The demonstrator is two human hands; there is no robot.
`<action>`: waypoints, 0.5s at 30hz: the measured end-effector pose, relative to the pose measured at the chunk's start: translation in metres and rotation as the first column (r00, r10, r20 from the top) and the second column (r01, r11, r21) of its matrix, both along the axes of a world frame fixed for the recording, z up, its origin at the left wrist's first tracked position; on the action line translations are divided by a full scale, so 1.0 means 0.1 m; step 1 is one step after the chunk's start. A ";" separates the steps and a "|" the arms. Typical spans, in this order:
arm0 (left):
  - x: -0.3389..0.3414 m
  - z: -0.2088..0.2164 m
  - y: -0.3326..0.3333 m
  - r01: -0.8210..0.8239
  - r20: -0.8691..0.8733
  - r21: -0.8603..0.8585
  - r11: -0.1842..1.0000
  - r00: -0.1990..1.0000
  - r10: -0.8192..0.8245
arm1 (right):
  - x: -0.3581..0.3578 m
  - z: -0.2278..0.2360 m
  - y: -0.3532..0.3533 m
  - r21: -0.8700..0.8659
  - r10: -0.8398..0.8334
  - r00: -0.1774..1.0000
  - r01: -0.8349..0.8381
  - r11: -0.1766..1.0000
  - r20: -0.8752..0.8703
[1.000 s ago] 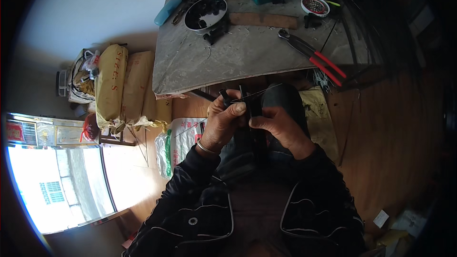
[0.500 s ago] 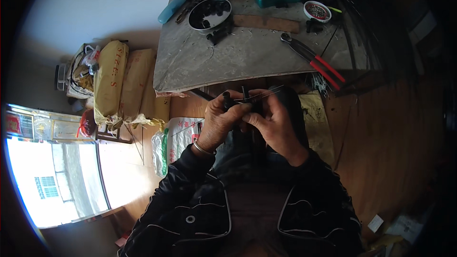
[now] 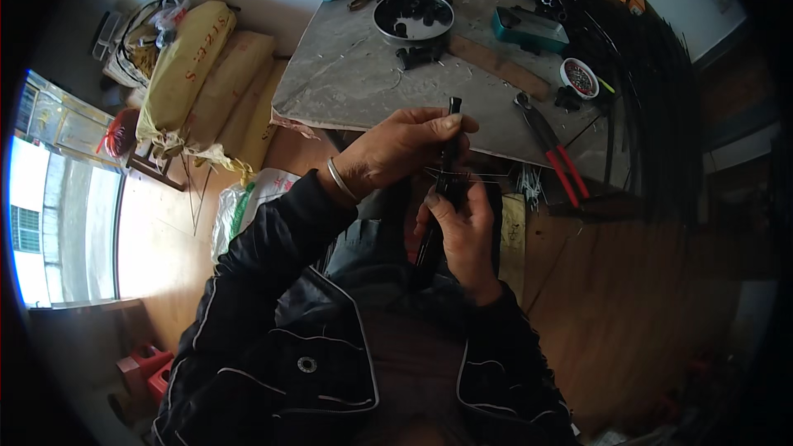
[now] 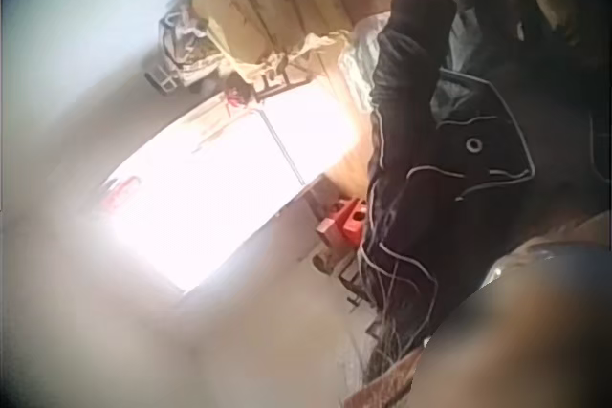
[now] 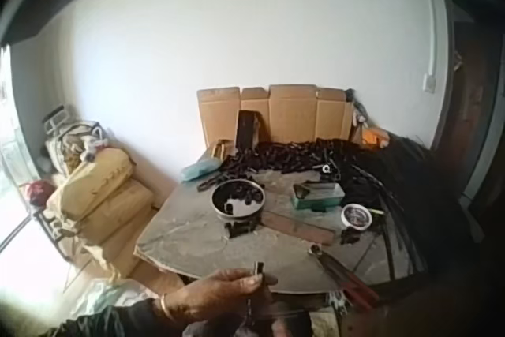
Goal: The recorder is cutting, bundling, and attaching connectors to groups of black plastic strips at an assembly workstation.
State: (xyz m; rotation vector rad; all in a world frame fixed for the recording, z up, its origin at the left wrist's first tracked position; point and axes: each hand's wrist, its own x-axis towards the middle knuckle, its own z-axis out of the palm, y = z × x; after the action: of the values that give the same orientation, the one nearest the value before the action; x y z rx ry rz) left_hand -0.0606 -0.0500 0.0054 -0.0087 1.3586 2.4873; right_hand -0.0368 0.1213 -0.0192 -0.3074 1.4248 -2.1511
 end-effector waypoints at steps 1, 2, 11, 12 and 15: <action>0.01 -0.02 0.01 -0.011 -0.002 0.011 1.000 1.000 0.011 | -0.01 0.00 0.01 0.012 -0.009 1.000 0.009 1.000 -0.003; 0.01 -0.04 0.02 -0.012 -0.003 0.040 0.999 1.000 0.012 | -0.01 -0.02 0.02 0.023 0.003 1.000 -0.003 1.000 -0.005; 0.03 -0.10 0.00 -0.039 -0.063 0.051 0.998 0.997 0.042 | 0.00 0.02 0.00 0.095 0.000 0.999 -0.004 0.995 0.041; 0.02 -0.10 0.01 -0.032 -0.079 0.034 0.999 0.996 0.034 | 0.00 0.01 0.00 0.069 -0.019 0.999 0.017 0.998 0.033; 0.03 -0.17 -0.01 -0.015 -0.140 0.053 0.998 0.990 0.022 | 0.02 0.03 -0.03 0.038 -0.024 0.999 0.023 0.999 0.029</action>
State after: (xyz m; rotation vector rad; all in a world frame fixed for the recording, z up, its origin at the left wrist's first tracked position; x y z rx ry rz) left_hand -0.0580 -0.0515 -0.0116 0.1690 1.3527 2.5801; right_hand -0.0353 0.1185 -0.0164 -0.2452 1.4565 -2.1360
